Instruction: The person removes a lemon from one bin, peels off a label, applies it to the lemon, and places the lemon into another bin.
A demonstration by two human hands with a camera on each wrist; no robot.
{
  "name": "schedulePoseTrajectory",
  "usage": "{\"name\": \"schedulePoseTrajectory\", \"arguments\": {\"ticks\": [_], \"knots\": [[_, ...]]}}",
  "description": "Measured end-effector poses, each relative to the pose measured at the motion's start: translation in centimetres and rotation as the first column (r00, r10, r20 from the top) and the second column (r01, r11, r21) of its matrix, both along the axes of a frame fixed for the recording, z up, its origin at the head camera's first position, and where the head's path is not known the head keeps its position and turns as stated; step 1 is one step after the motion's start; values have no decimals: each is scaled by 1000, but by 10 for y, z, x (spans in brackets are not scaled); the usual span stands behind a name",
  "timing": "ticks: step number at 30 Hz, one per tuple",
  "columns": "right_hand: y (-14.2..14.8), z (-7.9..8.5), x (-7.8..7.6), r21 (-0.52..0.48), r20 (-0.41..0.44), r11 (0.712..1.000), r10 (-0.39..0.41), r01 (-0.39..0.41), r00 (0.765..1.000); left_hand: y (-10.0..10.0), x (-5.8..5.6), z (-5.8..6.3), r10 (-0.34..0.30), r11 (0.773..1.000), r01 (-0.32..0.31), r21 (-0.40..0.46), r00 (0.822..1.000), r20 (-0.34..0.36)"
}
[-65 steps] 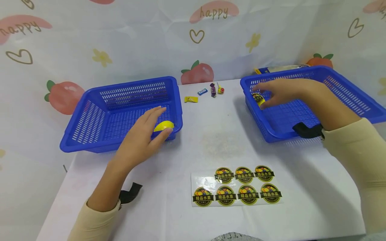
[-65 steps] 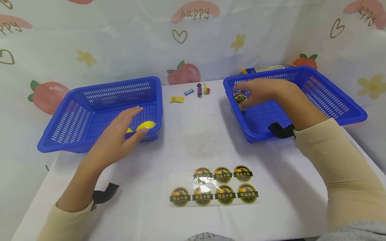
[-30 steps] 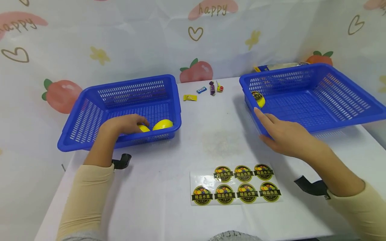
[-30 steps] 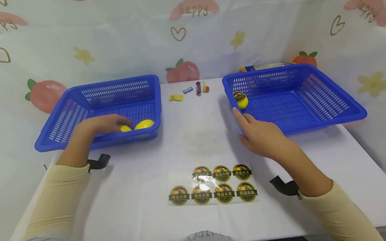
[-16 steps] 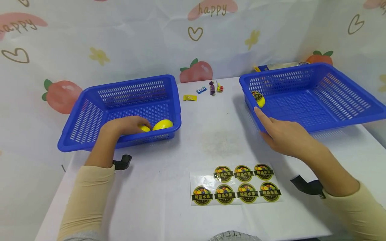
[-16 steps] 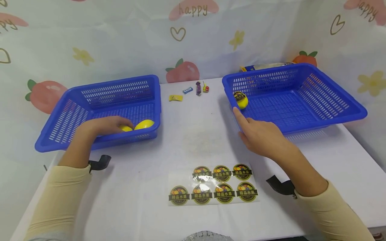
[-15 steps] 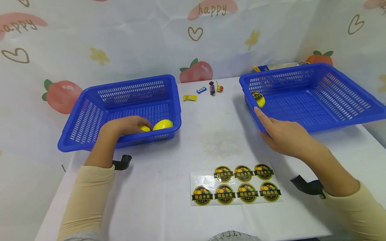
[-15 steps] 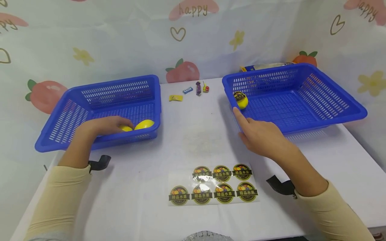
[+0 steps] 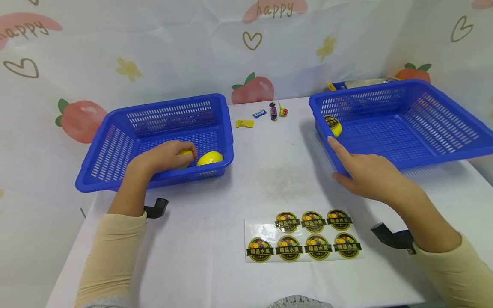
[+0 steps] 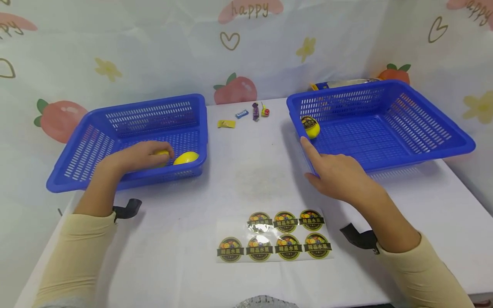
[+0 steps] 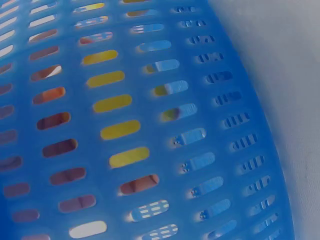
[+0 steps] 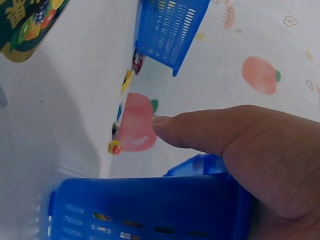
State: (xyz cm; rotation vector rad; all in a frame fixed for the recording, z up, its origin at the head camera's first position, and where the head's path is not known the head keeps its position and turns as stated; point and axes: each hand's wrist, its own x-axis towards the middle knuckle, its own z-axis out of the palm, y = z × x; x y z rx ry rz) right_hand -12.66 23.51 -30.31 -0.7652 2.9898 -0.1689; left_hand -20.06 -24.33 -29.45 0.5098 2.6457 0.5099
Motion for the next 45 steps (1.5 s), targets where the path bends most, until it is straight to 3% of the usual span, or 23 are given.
{"name": "schedulePoseTrajectory", "arguments": {"ticks": [5, 8, 12, 15, 19, 25, 32, 40, 45], "knots": [[0, -1, 0, -4, -6, 1000, -4, 4, 1000, 6, 4, 6, 96, 993, -85, 78, 983, -158], [1, -1, 0, -1, -8, 1000, -8, 8, 1000, 12, 6, 11, 160, 977, -111, 184, 948, -275], [1, -2, 0, 2, -5, 1000, -15, 15, 1000, 25, 8, 21, 238, 939, -106, 328, 888, -393], [0, -2, 0, 3, -4, 1000, -17, 17, 1000, 33, 12, 27, 287, 911, -104, 400, 855, -431], [-1, -2, 0, 1, -12, 1000, -13, 13, 1000, 44, 21, 33, 314, 887, -89, 453, 836, -450], [-1, -2, 0, -3, -28, 1000, -7, 7, 1000, 61, 32, 42, 268, 878, -1, 479, 829, -491], [0, -5, -1, -14, -68, 1000, 12, -13, 998, 78, 42, 42, 162, 882, 137, 452, 811, -563], [2, -5, -1, -9, -76, 1000, 7, -8, 997, 101, 46, 32, 8, 899, 287, 331, 745, -667], [2, -5, -1, -2, -59, 1000, -5, 5, 998, 119, 49, 20, -84, 902, 344, 262, 734, -674]]}}
